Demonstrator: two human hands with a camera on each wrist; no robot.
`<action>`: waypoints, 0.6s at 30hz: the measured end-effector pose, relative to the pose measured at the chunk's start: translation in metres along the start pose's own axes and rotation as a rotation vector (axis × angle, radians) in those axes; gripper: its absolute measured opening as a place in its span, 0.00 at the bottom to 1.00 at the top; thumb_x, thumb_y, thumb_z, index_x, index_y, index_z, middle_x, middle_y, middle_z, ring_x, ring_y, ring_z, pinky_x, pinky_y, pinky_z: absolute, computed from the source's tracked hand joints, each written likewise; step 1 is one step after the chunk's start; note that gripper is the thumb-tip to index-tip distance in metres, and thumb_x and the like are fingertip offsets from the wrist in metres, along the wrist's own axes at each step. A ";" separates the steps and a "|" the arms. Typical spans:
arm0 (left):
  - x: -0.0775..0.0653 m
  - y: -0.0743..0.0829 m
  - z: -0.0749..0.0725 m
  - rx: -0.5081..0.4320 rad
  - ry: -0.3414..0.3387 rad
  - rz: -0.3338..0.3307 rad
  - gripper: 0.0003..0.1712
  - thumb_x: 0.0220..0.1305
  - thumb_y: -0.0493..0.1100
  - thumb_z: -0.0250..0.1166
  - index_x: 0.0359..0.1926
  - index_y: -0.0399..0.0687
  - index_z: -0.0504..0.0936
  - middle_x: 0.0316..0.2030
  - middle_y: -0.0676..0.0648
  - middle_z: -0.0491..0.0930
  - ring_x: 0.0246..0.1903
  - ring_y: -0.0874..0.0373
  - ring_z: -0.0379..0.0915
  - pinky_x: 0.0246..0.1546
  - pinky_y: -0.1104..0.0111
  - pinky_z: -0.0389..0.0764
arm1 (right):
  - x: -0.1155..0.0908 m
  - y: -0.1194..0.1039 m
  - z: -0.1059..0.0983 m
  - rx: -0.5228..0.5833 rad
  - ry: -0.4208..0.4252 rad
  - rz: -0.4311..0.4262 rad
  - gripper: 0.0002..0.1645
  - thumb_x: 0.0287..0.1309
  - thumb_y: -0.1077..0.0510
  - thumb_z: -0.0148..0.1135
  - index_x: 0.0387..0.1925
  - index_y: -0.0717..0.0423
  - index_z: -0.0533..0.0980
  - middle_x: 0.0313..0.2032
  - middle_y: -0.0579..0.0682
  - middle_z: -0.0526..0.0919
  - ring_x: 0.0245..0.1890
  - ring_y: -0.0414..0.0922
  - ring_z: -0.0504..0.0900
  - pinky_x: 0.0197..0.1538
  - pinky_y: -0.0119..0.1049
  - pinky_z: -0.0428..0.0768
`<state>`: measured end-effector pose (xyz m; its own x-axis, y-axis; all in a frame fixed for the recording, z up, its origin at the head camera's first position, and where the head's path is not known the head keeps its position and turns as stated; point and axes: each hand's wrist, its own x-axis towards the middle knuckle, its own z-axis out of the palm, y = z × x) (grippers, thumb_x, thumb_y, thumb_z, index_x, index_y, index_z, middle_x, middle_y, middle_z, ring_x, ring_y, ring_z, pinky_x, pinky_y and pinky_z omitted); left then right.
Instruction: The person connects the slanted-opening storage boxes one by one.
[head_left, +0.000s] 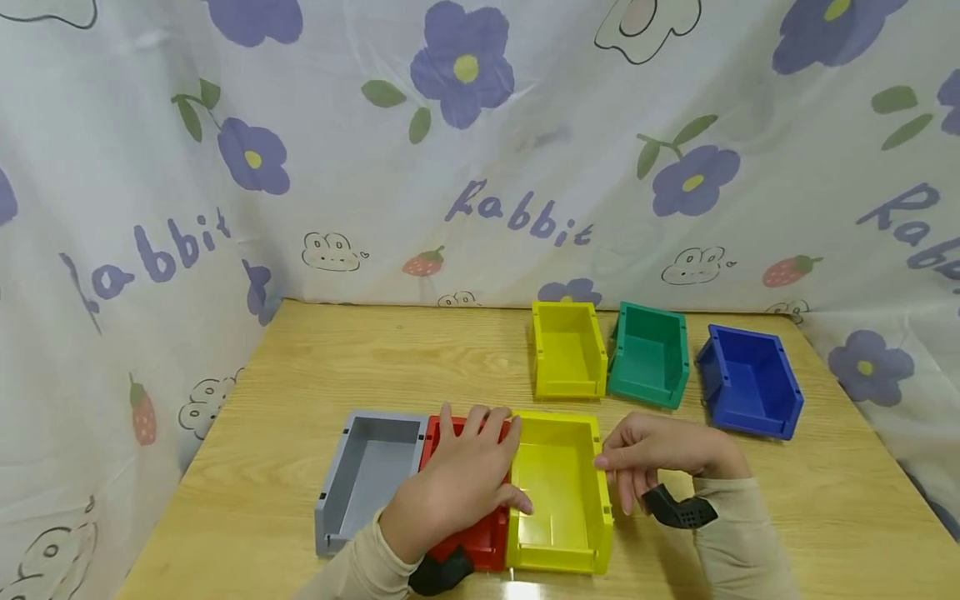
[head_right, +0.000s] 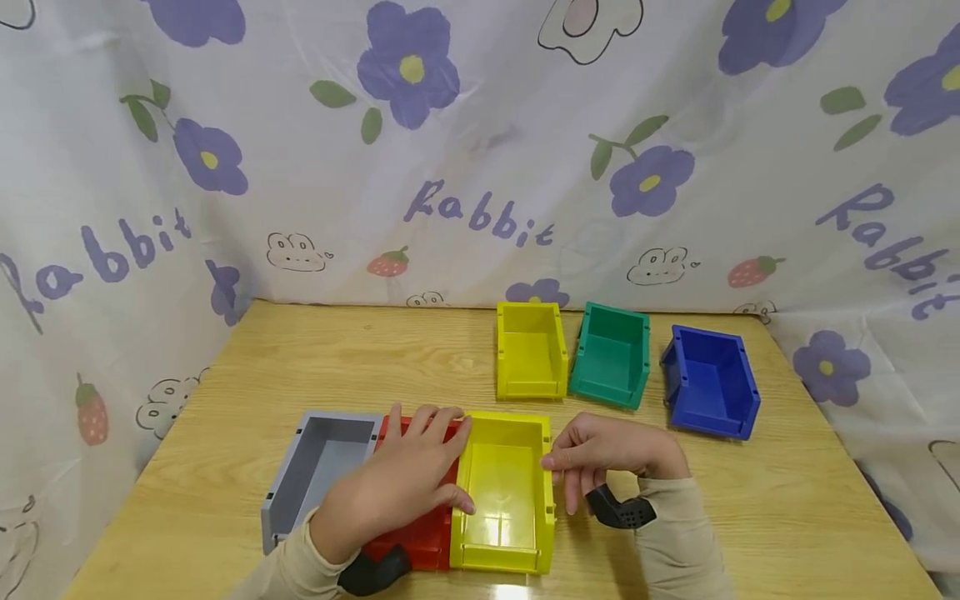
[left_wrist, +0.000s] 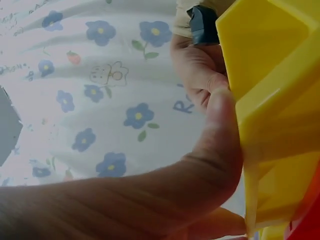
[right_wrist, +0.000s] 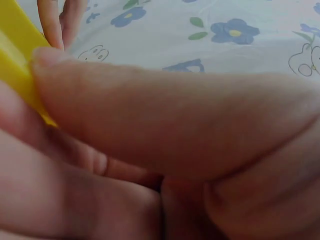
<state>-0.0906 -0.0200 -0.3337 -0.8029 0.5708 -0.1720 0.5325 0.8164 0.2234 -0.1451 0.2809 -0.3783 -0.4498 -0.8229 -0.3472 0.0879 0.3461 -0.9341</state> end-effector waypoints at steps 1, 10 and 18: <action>0.001 0.000 0.001 0.000 0.008 0.005 0.55 0.56 0.68 0.71 0.76 0.42 0.69 0.74 0.42 0.65 0.72 0.43 0.58 0.71 0.25 0.53 | 0.000 0.000 0.000 0.007 -0.001 0.000 0.29 0.81 0.54 0.50 0.38 0.82 0.78 0.25 0.45 0.91 0.21 0.36 0.87 0.24 0.23 0.79; 0.001 -0.006 0.014 -0.008 0.037 0.010 0.55 0.55 0.66 0.72 0.76 0.42 0.69 0.74 0.44 0.65 0.70 0.44 0.60 0.68 0.22 0.55 | 0.007 -0.001 0.003 0.019 0.015 0.051 0.29 0.79 0.54 0.54 0.38 0.82 0.78 0.22 0.44 0.90 0.20 0.35 0.87 0.23 0.22 0.78; 0.005 -0.013 0.030 0.067 0.050 0.008 0.55 0.51 0.67 0.75 0.73 0.41 0.73 0.71 0.45 0.67 0.71 0.46 0.60 0.69 0.24 0.56 | 0.019 0.006 0.004 -0.029 0.029 0.122 0.28 0.78 0.52 0.56 0.37 0.77 0.82 0.23 0.49 0.90 0.20 0.36 0.87 0.24 0.24 0.79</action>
<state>-0.0936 -0.0251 -0.3665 -0.8099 0.5737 -0.1222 0.5545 0.8168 0.1592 -0.1495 0.2656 -0.3909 -0.4627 -0.7606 -0.4554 0.1180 0.4564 -0.8819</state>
